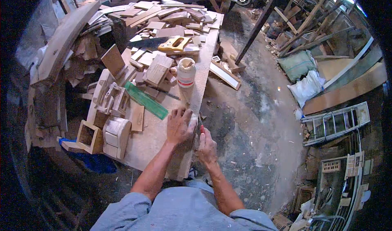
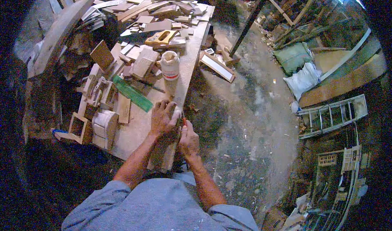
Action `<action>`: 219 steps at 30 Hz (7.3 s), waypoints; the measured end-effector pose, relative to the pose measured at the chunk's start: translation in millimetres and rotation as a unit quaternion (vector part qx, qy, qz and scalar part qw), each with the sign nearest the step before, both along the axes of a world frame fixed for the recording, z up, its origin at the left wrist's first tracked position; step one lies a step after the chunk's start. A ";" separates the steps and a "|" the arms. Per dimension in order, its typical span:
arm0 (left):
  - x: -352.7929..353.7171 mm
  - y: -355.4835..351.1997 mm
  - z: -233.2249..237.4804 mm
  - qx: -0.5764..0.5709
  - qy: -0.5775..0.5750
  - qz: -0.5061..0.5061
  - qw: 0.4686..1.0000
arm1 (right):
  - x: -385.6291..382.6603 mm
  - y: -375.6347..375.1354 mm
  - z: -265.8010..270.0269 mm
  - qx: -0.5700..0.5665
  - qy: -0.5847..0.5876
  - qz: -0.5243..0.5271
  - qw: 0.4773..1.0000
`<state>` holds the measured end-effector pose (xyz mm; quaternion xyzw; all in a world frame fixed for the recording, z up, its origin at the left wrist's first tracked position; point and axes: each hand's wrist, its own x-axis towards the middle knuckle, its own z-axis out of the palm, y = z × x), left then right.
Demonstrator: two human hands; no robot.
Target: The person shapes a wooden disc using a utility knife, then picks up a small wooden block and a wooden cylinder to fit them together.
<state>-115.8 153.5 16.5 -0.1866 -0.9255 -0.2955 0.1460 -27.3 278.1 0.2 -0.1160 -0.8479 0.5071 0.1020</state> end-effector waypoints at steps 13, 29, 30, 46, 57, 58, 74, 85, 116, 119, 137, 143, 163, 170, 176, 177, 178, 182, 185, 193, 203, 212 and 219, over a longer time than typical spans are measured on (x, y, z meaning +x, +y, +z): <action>-9.1 -4.9 -28.8 -0.034 0.017 0.007 0.999 | 1.3 1.5 4.6 0.039 -0.020 0.020 0.999; -1.7 1.4 -15.5 0.004 0.011 0.011 1.000 | -3.8 10.2 5.1 0.027 -0.155 0.057 0.986; 0.1 1.6 -12.7 0.007 0.011 0.013 1.000 | -3.5 14.7 -0.7 0.000 -0.122 0.066 0.990; 5.8 19.9 -12.2 -0.038 -0.059 0.200 0.977 | 8.5 12.6 4.0 -0.044 -0.111 0.056 0.991; 4.9 22.1 -11.9 -0.032 -0.049 0.207 0.977 | 6.0 4.9 6.4 -0.046 -0.107 0.058 0.992; 4.3 22.1 -12.2 -0.033 -0.049 0.207 0.976 | 5.9 3.8 8.2 -0.041 -0.110 0.054 0.992; 4.8 15.9 -8.4 -0.028 -0.064 0.193 0.979 | 7.9 -12.5 22.7 0.010 -0.141 0.016 0.990; -1.3 15.0 -11.6 -0.056 -0.104 0.182 0.976 | 2.0 -1.3 20.1 0.036 -0.158 0.060 0.985; 14.2 18.7 -13.5 -0.087 -0.079 0.216 0.969 | 6.7 14.7 -12.6 0.014 -0.054 0.087 0.995; 13.2 25.9 -14.5 -0.097 -0.087 0.259 0.957 | 5.5 6.6 -7.2 0.018 -0.108 0.063 0.992; 13.5 36.1 -7.0 -0.068 -0.095 0.323 0.939 | -4.8 33.5 -20.1 -0.022 -0.078 0.093 0.992; 16.0 23.8 -23.5 -0.059 -0.057 0.272 0.959 | 2.7 16.7 7.1 0.027 -0.105 0.089 0.990; 18.9 20.1 -7.8 -0.085 -0.128 0.196 0.968 | -1.9 10.5 -18.9 0.097 -0.153 0.083 0.980; 20.8 20.6 -9.1 -0.088 -0.110 0.246 0.959 | -5.4 41.9 -62.4 -0.019 -0.019 0.084 0.996; 25.4 22.9 -9.4 -0.097 -0.074 0.257 0.959 | 7.3 19.5 -8.6 0.018 -0.121 0.081 0.989; 25.1 22.5 -7.9 -0.095 -0.070 0.258 0.959 | 7.5 18.4 -6.2 0.024 -0.106 0.090 0.990; 24.9 21.8 -8.3 -0.094 -0.068 0.258 0.959 | 8.8 17.7 -2.7 0.030 -0.092 0.097 0.991; 25.1 22.1 -9.7 -0.092 -0.062 0.253 0.961 | 7.9 17.8 -2.9 0.024 -0.099 0.086 0.991; 24.9 22.3 -9.3 -0.087 -0.065 0.252 0.962 | 10.7 18.0 1.9 0.060 -0.051 0.113 0.990; 24.6 21.3 -5.9 -0.081 -0.083 0.244 0.963 | 9.9 17.3 3.9 0.056 -0.108 0.102 0.987; 24.7 20.9 -7.3 -0.092 -0.069 0.237 0.965 | 8.1 7.5 -2.1 0.114 -0.148 0.090 0.978; 24.2 23.6 -7.6 -0.096 -0.054 0.253 0.961 | 4.3 27.4 -9.7 0.013 -0.105 0.067 0.992; 22.6 24.2 -6.4 -0.079 -0.072 0.266 0.958 | 3.3 26.0 -5.4 0.033 -0.121 0.105 0.987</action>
